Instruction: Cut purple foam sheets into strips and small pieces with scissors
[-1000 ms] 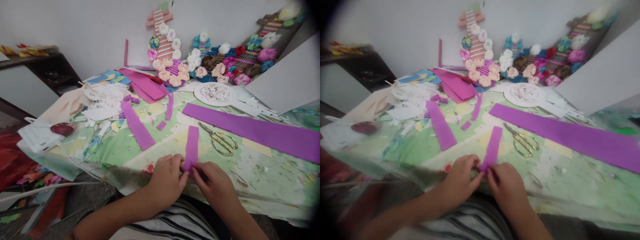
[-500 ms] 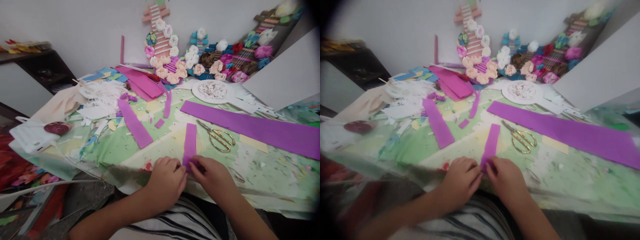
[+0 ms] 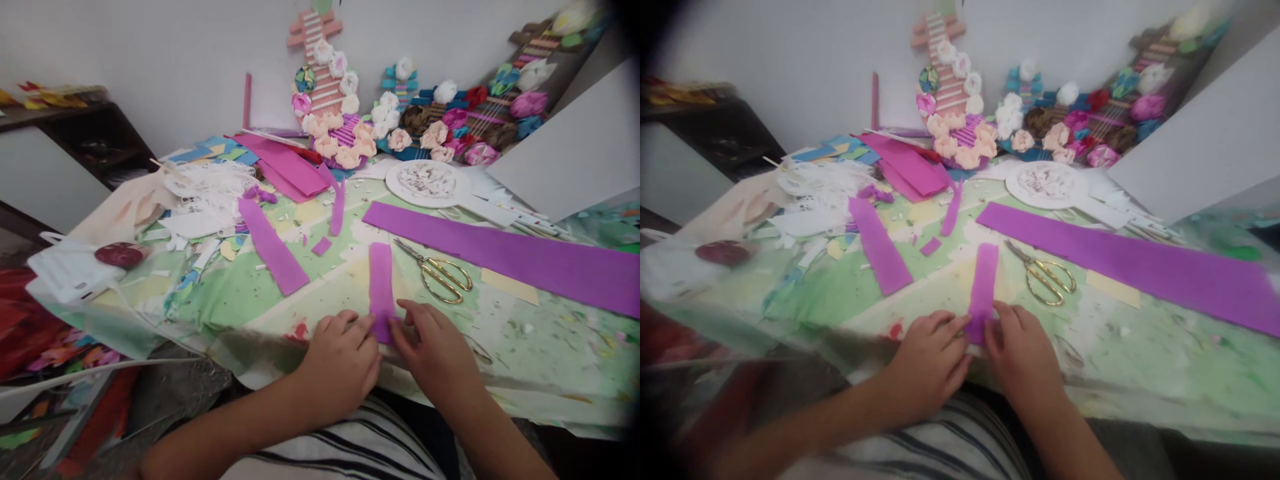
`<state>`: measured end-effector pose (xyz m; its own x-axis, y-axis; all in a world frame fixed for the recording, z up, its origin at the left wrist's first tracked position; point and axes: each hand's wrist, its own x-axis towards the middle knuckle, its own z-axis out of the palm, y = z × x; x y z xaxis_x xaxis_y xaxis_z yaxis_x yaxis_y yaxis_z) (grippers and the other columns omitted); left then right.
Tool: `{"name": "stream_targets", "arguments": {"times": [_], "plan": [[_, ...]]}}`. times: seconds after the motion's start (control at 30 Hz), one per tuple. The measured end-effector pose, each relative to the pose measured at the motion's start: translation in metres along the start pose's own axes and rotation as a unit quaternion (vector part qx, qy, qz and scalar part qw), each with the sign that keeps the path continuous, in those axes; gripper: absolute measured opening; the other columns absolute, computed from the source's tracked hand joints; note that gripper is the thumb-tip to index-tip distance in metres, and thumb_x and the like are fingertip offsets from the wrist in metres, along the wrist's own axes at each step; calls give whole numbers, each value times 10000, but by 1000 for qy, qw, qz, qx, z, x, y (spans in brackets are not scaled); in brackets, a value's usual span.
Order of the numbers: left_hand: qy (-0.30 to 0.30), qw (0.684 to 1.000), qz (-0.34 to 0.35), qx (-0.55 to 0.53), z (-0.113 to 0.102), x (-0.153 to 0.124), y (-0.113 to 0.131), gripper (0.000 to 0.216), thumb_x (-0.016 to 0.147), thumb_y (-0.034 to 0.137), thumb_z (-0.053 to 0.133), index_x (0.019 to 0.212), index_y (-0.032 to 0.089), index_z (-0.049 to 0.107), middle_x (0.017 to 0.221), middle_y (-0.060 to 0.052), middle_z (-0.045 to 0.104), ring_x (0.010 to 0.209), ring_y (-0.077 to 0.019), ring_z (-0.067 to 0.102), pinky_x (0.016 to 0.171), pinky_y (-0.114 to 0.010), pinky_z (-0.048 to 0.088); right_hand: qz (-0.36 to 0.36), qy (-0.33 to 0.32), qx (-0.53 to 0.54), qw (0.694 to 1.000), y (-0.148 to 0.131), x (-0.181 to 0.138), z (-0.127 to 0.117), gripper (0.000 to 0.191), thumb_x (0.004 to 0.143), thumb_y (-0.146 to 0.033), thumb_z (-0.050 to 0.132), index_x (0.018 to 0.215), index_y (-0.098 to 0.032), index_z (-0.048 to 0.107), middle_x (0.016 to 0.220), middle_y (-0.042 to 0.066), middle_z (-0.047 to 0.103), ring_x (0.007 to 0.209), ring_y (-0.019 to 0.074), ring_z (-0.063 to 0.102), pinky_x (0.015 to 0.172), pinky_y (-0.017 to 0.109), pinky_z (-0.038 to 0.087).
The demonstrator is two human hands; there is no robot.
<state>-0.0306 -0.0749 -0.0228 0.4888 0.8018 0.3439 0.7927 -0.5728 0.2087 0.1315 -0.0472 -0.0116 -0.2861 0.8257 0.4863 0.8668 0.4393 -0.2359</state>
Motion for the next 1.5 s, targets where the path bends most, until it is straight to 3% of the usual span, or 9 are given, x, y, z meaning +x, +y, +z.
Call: {"name": "stream_targets", "arguments": {"times": [0.13,0.43,0.63,0.73,0.83,0.97,1.13,1.3,1.5], "plan": [[-12,1000,18,8,1,-2,-2,268,808,301,388,988,185,549,1162,-38,533,1053,-233,408,796,-395,341,-171,47,12,984,-1,-18,-9,148,715,-168,559,858,-173,597,770,55,631,769,171,521,741,318,417],[24,998,26,50,6,-7,-3,330,817,340,386,1089,210,521,1148,-20,554,1010,-231,434,784,-397,292,-124,-65,-68,988,-3,-45,-1,351,759,-324,493,1095,-243,557,1153,0,570,1143,280,364,937,464,248],[69,994,31,76,8,-6,-2,264,785,303,455,1001,210,577,1114,-14,581,985,-247,450,791,-425,277,-93,-58,-109,988,26,-44,-24,272,756,-270,505,1007,-229,599,1109,21,596,1136,301,376,904,489,291],[97,992,37,72,11,-1,2,223,782,299,455,914,192,599,1112,-8,584,1054,-275,419,862,-477,234,-130,-13,-98,987,32,-35,-35,283,743,-260,526,1010,-197,591,1088,60,603,1137,273,386,906,452,317],[90,992,56,65,14,3,3,221,780,305,449,892,186,597,1094,-20,593,1064,-268,425,900,-490,209,-218,-86,-61,970,20,-28,-30,370,759,-318,495,1113,-219,538,1151,40,568,1152,237,386,947,427,279],[74,993,56,68,18,3,-1,196,773,302,458,881,208,591,1102,-19,584,1021,-249,461,888,-474,231,-185,-132,-65,972,15,-32,-19,367,772,-324,477,1127,-245,522,1148,13,573,1098,227,450,916,437,291],[93,991,63,66,19,-3,-3,155,763,226,486,878,186,582,1105,-18,582,962,-215,468,817,-412,275,-125,-71,-58,988,41,-37,-28,222,779,-243,493,972,-202,594,991,28,645,1030,224,490,879,423,338],[106,994,30,-5,11,-7,3,216,746,139,479,939,174,569,927,-17,638,926,-226,443,775,-410,289,-101,-31,-6,994,28,-36,-26,224,767,-221,520,979,-182,582,852,60,630,800,173,529,757,345,423],[38,978,7,-207,-26,8,12,151,737,126,493,824,191,598,778,14,635,785,-133,497,813,-330,356,-90,-31,96,991,-4,-31,-21,203,745,-177,526,926,-217,607,854,58,584,802,172,503,700,318,434]]}}
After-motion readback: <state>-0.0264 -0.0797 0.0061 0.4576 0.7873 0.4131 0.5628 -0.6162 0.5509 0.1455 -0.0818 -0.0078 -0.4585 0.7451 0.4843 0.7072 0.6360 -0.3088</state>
